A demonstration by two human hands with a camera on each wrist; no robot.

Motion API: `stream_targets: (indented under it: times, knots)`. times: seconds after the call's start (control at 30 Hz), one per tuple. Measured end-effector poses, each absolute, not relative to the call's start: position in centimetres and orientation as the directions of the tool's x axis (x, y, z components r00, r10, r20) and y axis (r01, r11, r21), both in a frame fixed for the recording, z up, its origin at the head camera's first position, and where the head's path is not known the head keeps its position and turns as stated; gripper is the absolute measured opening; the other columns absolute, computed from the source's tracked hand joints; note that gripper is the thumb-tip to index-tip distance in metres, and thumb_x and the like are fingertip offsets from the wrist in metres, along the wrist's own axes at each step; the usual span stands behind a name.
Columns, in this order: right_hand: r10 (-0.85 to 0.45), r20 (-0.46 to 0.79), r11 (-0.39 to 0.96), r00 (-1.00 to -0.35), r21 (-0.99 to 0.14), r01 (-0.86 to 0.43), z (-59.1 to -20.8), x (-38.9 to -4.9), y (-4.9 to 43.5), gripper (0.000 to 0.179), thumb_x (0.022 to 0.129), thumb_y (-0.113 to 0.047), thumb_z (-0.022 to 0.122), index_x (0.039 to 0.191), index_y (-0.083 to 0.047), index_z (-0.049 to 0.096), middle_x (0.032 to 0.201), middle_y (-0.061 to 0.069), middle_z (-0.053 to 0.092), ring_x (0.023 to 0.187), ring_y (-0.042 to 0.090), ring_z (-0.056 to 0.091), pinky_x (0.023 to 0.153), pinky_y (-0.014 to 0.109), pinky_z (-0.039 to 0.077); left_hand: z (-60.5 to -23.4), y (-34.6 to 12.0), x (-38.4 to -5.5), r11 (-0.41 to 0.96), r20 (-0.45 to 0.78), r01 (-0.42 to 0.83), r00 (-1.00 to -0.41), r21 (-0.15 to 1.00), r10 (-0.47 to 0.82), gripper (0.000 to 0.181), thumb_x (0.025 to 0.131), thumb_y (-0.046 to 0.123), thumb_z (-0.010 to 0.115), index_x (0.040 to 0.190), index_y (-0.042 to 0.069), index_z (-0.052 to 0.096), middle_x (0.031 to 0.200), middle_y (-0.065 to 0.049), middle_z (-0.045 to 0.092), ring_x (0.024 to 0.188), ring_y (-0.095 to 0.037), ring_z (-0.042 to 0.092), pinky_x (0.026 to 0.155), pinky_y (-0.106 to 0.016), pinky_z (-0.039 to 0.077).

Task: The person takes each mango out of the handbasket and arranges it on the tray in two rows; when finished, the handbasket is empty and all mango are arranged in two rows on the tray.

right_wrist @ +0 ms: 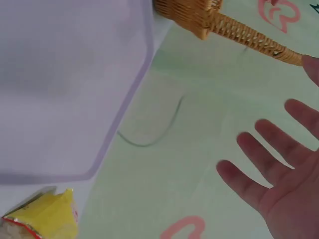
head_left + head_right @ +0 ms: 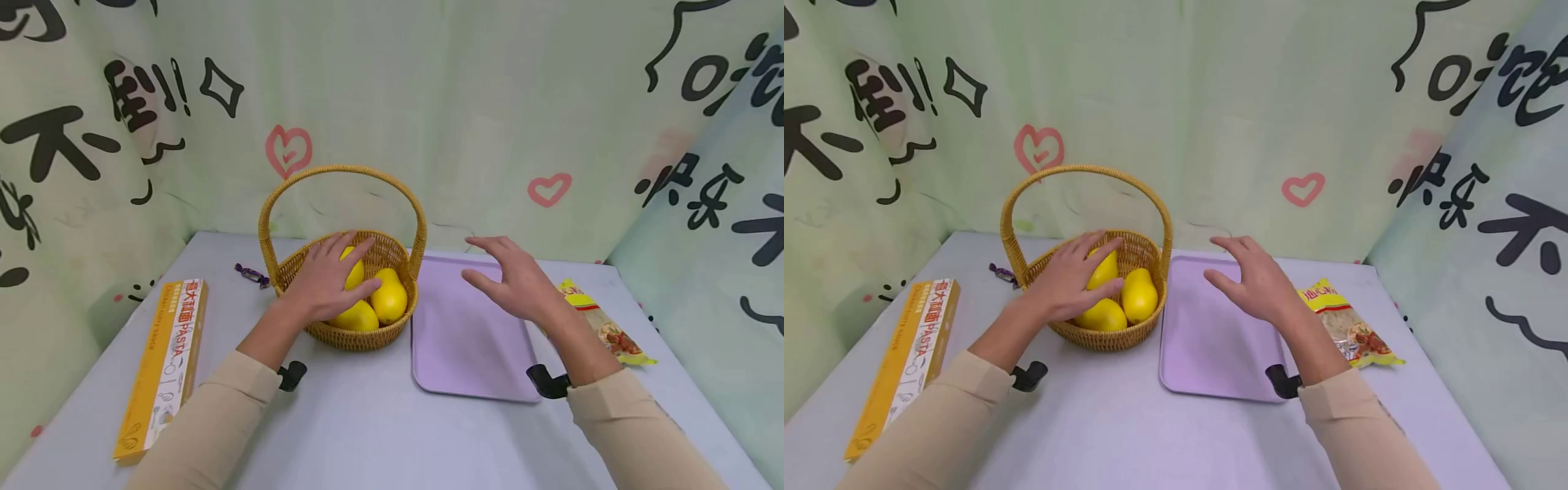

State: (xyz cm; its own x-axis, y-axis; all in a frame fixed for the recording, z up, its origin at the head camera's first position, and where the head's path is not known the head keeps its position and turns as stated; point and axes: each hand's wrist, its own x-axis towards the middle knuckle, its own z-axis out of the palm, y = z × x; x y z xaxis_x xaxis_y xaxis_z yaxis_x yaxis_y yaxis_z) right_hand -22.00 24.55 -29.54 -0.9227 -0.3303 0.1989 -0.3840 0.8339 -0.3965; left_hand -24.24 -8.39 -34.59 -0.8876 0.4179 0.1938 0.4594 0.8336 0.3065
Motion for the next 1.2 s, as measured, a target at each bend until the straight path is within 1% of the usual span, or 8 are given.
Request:
stream_targets:
  times: [0.17,0.33,0.47,0.6,0.73,0.9,1.03,1.2]
  knots:
    - [-0.376,0.095,0.787,-0.922,-0.493,-0.372,-28.7,-22.1,23.1,0.047,0.101,-0.032,0.065,0.142,-0.011,0.06,0.138,0.012,0.065,0.127,0.033,0.06,0.106,0.056,0.052,-33.8,-8.9,-23.4,0.752,0.252,0.414,-0.91,0.512,0.329,0.073,0.099,0.056,0.054,0.163,0.029,0.031,0.17,-0.008,0.026,0.153,-0.037,0.031,0.123,-0.065,0.031]
    - [-0.436,0.021,0.751,-0.9,-0.543,-0.376,-28.3,-22.3,21.6,0.041,0.1,-0.031,0.066,0.138,-0.016,0.064,0.132,0.008,0.068,0.12,0.029,0.065,0.101,0.051,0.057,-33.6,-9.6,-22.3,0.522,0.338,0.403,-0.915,0.752,0.219,0.059,0.102,0.035,0.061,0.157,0.022,0.044,0.159,-0.005,0.045,0.145,-0.031,0.044,0.119,-0.058,0.04]
    - [-0.495,-0.036,0.739,-0.868,-0.544,-0.398,-28.0,-22.7,20.1,0.042,0.099,-0.031,0.068,0.138,-0.015,0.065,0.129,0.008,0.069,0.118,0.029,0.065,0.095,0.048,0.059,-34.3,-10.4,-21.1,0.361,0.363,0.373,-0.927,0.855,0.097,0.045,0.103,0.027,0.061,0.146,0.015,0.057,0.141,-0.007,0.063,0.131,-0.026,0.057,0.113,-0.049,0.048]
    - [-0.545,-0.103,0.731,-0.832,-0.545,-0.411,-27.9,-23.1,18.5,0.043,0.098,-0.032,0.069,0.137,-0.014,0.065,0.127,0.007,0.07,0.116,0.027,0.065,0.091,0.041,0.06,-35.7,-11.4,-19.8,0.255,0.355,0.33,-0.933,0.909,-0.061,0.035,0.105,0.024,0.06,0.137,0.012,0.064,0.123,-0.009,0.071,0.116,-0.018,0.064,0.106,-0.032,0.052]
    - [-0.584,-0.154,0.715,-0.797,-0.562,-0.416,-27.6,-23.7,16.8,0.044,0.097,-0.031,0.07,0.138,-0.013,0.065,0.13,0.01,0.069,0.119,0.029,0.064,0.094,0.041,0.06,-37.4,-12.3,-19.0,0.125,0.394,0.374,-0.878,0.919,-0.271,0.027,0.105,0.014,0.058,0.126,-0.001,0.068,0.102,0.001,0.074,0.097,-0.01,0.068,0.09,-0.016,0.055]
    - [-0.605,-0.226,0.72,-0.764,-0.566,-0.402,-27.3,-25.1,14.8,0.044,0.097,-0.029,0.069,0.139,-0.017,0.064,0.139,0.011,0.065,0.129,0.028,0.06,0.102,0.047,0.056,-38.9,-14.1,-19.3,0.012,0.397,0.454,-0.766,0.891,-0.506,0.023,0.103,0.009,0.057,0.112,-0.007,0.071,0.084,0.01,0.073,0.08,-0.008,0.069,0.07,-0.017,0.056]
    - [-0.618,-0.269,0.725,-0.739,-0.558,-0.403,-27.5,-25.9,13.0,0.043,0.096,-0.029,0.07,0.138,-0.019,0.065,0.14,0.01,0.065,0.13,0.028,0.059,0.103,0.047,0.055,-39.8,-15.7,-19.3,-0.148,0.217,0.357,-0.795,0.922,-0.567,0.023,0.103,0.015,0.06,0.116,-0.001,0.069,0.088,0.005,0.074,0.082,-0.011,0.069,0.071,-0.017,0.058]
    - [-0.623,-0.319,0.728,-0.714,-0.571,-0.38,-28.2,-26.8,11.3,0.046,0.095,-0.028,0.073,0.139,-0.019,0.065,0.137,0.011,0.065,0.118,0.027,0.063,0.094,0.042,0.058,-40.9,-16.4,-19.5,-0.252,0.032,0.149,-0.908,0.956,-0.417,0.038,0.103,0.016,0.061,0.141,0.013,0.059,0.125,-0.004,0.065,0.114,-0.019,0.064,0.088,-0.025,0.062]
